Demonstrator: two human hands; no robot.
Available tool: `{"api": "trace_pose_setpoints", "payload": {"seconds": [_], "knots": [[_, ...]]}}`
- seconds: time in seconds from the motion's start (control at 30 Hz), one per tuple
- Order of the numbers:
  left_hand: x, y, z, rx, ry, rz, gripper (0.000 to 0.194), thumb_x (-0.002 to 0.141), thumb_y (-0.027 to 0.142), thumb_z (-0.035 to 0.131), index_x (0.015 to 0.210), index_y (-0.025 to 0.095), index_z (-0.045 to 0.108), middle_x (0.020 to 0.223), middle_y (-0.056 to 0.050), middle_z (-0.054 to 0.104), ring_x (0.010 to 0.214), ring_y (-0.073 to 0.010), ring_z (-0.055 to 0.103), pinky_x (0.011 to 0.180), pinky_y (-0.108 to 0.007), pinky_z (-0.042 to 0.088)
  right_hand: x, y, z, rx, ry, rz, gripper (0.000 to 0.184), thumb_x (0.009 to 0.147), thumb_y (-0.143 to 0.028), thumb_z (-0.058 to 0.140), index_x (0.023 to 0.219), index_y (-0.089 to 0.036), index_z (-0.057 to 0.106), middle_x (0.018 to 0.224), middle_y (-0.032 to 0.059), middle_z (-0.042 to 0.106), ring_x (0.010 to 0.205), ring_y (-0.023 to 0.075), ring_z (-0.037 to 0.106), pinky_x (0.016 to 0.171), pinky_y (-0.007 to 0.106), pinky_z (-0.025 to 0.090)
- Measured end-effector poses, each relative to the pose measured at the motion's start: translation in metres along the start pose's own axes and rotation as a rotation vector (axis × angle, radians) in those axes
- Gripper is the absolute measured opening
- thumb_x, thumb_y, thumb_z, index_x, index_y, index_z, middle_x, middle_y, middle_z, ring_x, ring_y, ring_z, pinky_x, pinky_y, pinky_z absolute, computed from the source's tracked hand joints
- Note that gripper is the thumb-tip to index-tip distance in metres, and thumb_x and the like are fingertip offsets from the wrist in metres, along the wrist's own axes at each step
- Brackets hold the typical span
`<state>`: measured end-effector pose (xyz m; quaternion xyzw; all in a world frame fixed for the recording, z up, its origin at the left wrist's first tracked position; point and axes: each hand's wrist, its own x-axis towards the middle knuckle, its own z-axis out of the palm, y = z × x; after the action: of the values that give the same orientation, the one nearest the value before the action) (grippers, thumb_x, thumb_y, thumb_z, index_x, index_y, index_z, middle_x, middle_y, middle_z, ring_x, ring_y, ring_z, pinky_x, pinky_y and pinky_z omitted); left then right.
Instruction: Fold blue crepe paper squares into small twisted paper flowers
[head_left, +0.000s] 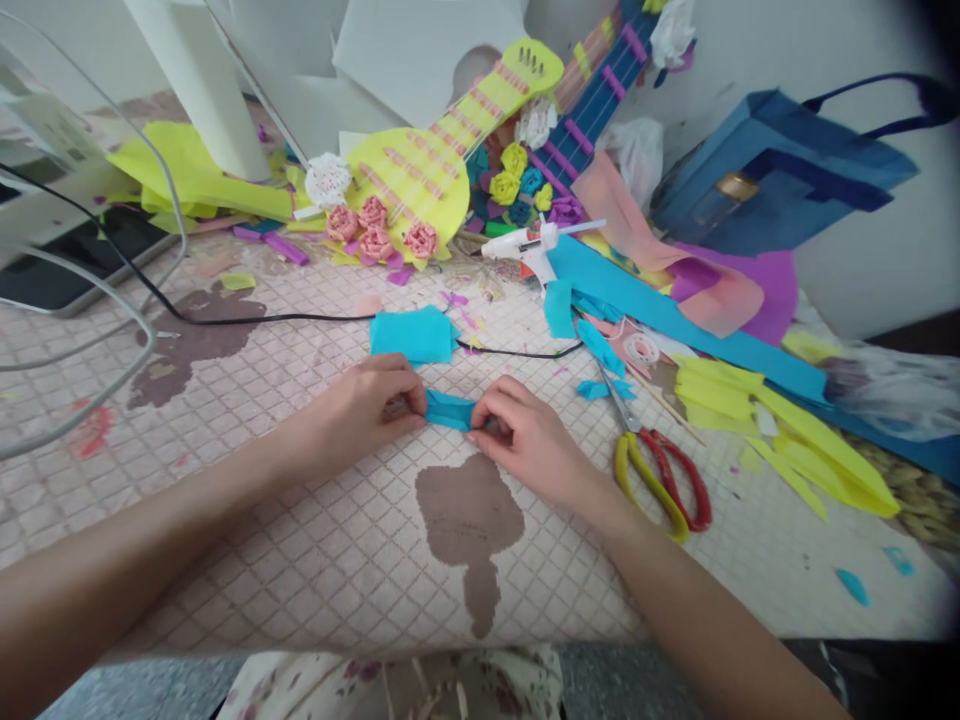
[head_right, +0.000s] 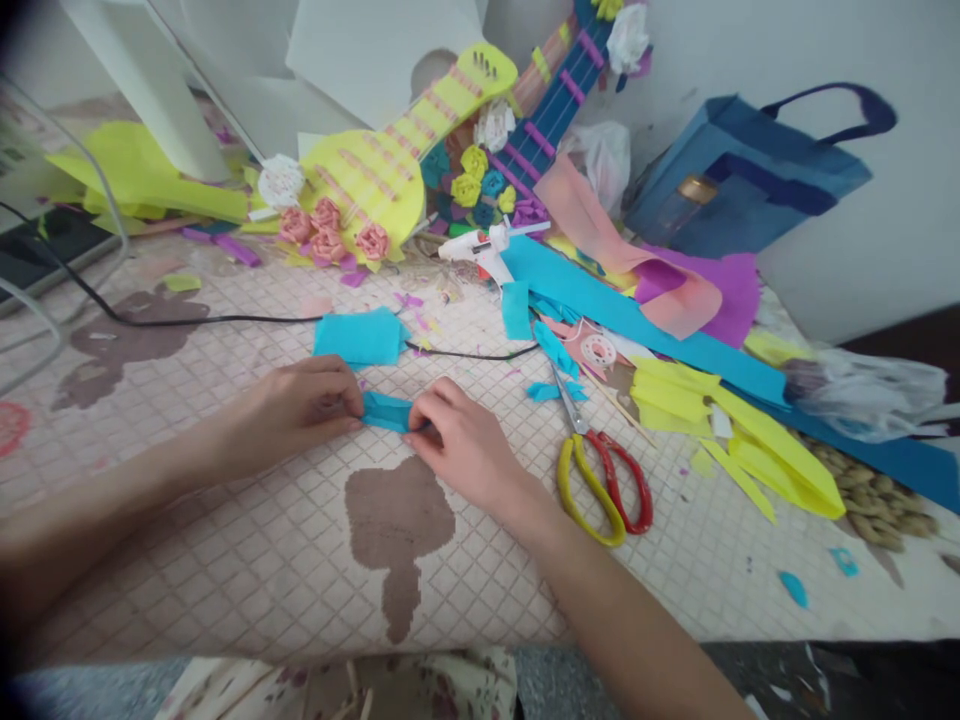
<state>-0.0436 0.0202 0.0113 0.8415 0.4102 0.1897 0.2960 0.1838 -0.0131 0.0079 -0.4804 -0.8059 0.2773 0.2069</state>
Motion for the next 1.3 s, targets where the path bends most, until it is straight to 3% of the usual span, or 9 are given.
{"api": "trace_pose_setpoints", "payload": {"seconds": [0.57, 1.3], "knots": [[0.000, 0.002, 0.004, 0.004, 0.043, 0.010, 0.013, 0.081, 0.015, 0.053, 0.074, 0.015, 0.063, 0.079, -0.003, 0.055, 0.072, -0.0138, 0.053, 0.065, -0.025, 0.040, 0.000, -0.010, 0.007, -0.029, 0.038, 0.120, 0.010, 0.081, -0.013, 0.056, 0.075, -0.019, 0.052, 0.086, 0.0008, 0.052, 0.072, 0.0117, 0.051, 0.063, 0.026, 0.040], [0.002, 0.000, 0.007, 0.055, 0.072, 0.021, 0.013, 0.081, 0.015, 0.053, 0.071, 0.014, 0.062, 0.074, -0.003, 0.054, 0.071, -0.0146, 0.051, 0.064, -0.026, 0.039, 0.000, -0.014, 0.011, -0.133, 0.058, 0.139, 0.009, 0.084, -0.015, 0.055, 0.077, -0.018, 0.051, 0.086, 0.0008, 0.051, 0.075, 0.0126, 0.053, 0.066, 0.026, 0.041]]}}
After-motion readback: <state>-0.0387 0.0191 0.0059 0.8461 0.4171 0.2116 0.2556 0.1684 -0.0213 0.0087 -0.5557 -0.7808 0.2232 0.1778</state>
